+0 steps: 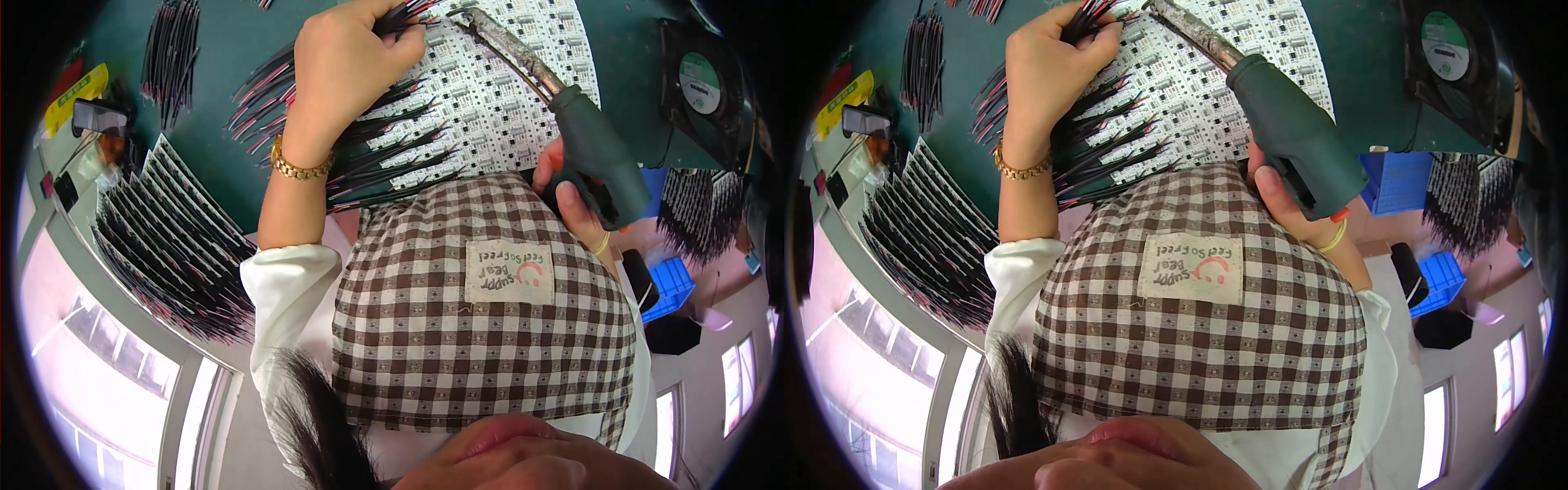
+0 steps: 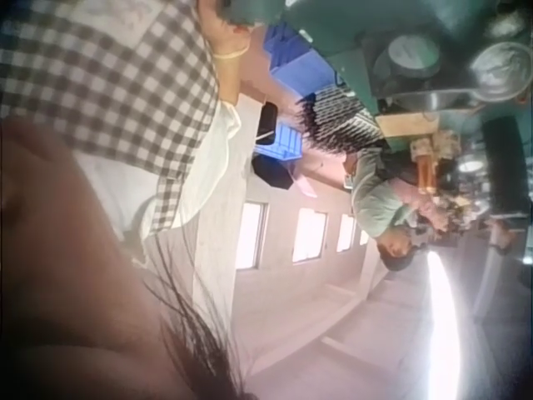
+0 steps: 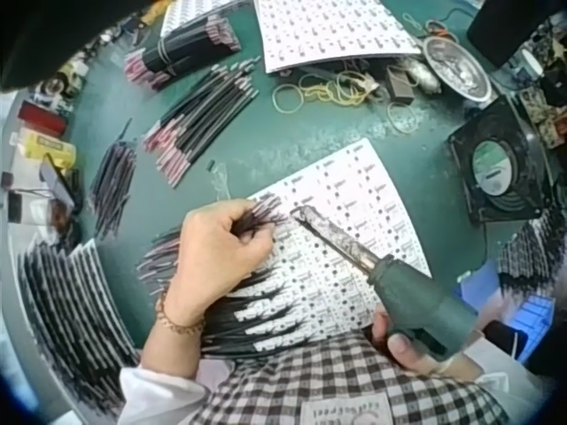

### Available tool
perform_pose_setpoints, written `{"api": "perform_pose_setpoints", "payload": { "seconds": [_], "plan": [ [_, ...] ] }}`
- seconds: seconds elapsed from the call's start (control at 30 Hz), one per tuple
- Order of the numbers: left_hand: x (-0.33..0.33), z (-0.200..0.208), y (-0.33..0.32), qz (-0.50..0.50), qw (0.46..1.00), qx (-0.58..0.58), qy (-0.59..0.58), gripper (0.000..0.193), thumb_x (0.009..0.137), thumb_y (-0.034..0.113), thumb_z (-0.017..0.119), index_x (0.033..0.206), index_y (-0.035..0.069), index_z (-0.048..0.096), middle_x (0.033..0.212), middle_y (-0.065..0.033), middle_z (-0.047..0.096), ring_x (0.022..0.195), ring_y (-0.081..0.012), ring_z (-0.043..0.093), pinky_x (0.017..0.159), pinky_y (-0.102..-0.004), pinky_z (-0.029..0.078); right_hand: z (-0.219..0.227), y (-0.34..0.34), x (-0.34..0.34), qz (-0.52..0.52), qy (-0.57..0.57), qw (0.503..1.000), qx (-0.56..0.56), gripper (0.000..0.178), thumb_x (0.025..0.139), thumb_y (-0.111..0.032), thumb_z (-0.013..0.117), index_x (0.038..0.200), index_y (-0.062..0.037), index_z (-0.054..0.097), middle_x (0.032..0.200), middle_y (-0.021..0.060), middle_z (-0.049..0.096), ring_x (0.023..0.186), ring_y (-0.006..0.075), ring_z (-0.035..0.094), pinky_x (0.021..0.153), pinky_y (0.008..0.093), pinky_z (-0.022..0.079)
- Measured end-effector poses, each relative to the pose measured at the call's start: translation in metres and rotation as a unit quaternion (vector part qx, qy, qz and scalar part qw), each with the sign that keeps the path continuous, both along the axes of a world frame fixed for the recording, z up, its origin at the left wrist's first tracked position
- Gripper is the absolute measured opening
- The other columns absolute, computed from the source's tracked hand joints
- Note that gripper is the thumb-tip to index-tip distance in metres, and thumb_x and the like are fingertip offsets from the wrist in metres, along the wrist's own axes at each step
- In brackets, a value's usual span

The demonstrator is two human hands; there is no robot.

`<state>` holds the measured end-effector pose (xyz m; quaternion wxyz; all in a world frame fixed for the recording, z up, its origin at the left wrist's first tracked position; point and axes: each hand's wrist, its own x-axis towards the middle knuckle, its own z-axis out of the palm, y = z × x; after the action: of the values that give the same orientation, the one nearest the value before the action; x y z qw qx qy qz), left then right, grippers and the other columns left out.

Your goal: The person solders red and black wires onto individual printed circuit boards using a soldering iron.

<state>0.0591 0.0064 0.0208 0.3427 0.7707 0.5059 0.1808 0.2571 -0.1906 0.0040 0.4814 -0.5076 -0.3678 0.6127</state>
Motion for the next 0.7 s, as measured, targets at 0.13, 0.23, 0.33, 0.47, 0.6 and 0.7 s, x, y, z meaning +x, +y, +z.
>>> {"api": "perform_pose_setpoints", "payload": {
  "seconds": [0.13,0.23,0.33,0.47,0.6,0.7],
  "plan": [
    [-0.001,-0.001,0.002,-0.007,1.0,-0.026,0.009,0.019,0.07,0.009,0.069,0.081,-0.005,0.064,0.062,-0.0151,0.058,0.05,-0.0161,0.054,0.05,-0.0284,0.043,0.002,-0.004,0.002,-0.027,0.072,0.996,-0.037,0.034,0.086,-0.007,0.059,0.118,0.0023,0.052,0.099,0.008,0.061,0.086,0.0153,0.058,0.079,0.029,0.047],
    [-0.005,-0.009,0.005,-0.031,1.0,0.006,-0.003,0.018,0.071,0.009,0.068,0.08,-0.005,0.064,0.059,-0.0118,0.058,0.05,-0.0128,0.052,0.049,-0.0271,0.042,-0.003,-0.006,0.001,-0.017,0.044,0.999,-0.011,0.033,0.085,-0.007,0.06,0.117,0.0028,0.053,0.099,0.0089,0.062,0.087,0.0154,0.059,0.079,0.0285,0.047],
    [-0.012,-0.013,0.01,-0.105,0.903,-0.074,-0.409,0.016,0.073,0.008,0.068,0.078,-0.006,0.063,0.057,-0.008,0.057,0.05,-0.0094,0.05,0.049,-0.0263,0.041,-0.009,-0.004,-0.005,-0.012,0.021,1.0,-0.017,0.033,0.085,-0.006,0.06,0.117,0.0027,0.053,0.099,0.009,0.062,0.087,0.0156,0.06,0.079,0.0283,0.047],
    [0.003,0.009,0.011,0.004,0.985,-0.17,-0.005,0.016,0.073,0.008,0.068,0.077,-0.006,0.062,0.056,-0.0055,0.056,0.051,-0.0073,0.048,0.049,-0.0255,0.041,0.008,-0.005,0.002,-0.033,0.01,0.999,-0.041,0.031,0.085,-0.006,0.06,0.114,0.0024,0.056,0.099,0.0088,0.063,0.088,0.0163,0.061,0.079,0.0283,0.047],
    [-0.002,0.002,0.012,-0.014,0.994,-0.108,0.001,0.017,0.071,0.01,0.069,0.075,-0.006,0.062,0.056,-0.0054,0.056,0.052,-0.0071,0.047,0.049,-0.0254,0.041,-0.002,-0.002,0.004,0.041,-0.103,0.993,-0.027,0.023,0.085,-0.007,0.061,0.107,0.0014,0.061,0.099,0.0089,0.064,0.088,0.0184,0.061,0.08,0.0294,0.048],
    [-0.002,0.002,0.012,-0.014,0.995,-0.102,0.018,0.019,0.07,0.011,0.07,0.074,-0.006,0.062,0.056,-0.0071,0.056,0.051,-0.0075,0.047,0.049,-0.0258,0.041,-0.005,-0.003,0.005,0.054,-0.126,0.991,-0.009,0.02,0.085,-0.007,0.062,0.104,0.0008,0.063,0.098,0.0092,0.065,0.089,0.0197,0.062,0.08,0.0302,0.048]
  ]
}}
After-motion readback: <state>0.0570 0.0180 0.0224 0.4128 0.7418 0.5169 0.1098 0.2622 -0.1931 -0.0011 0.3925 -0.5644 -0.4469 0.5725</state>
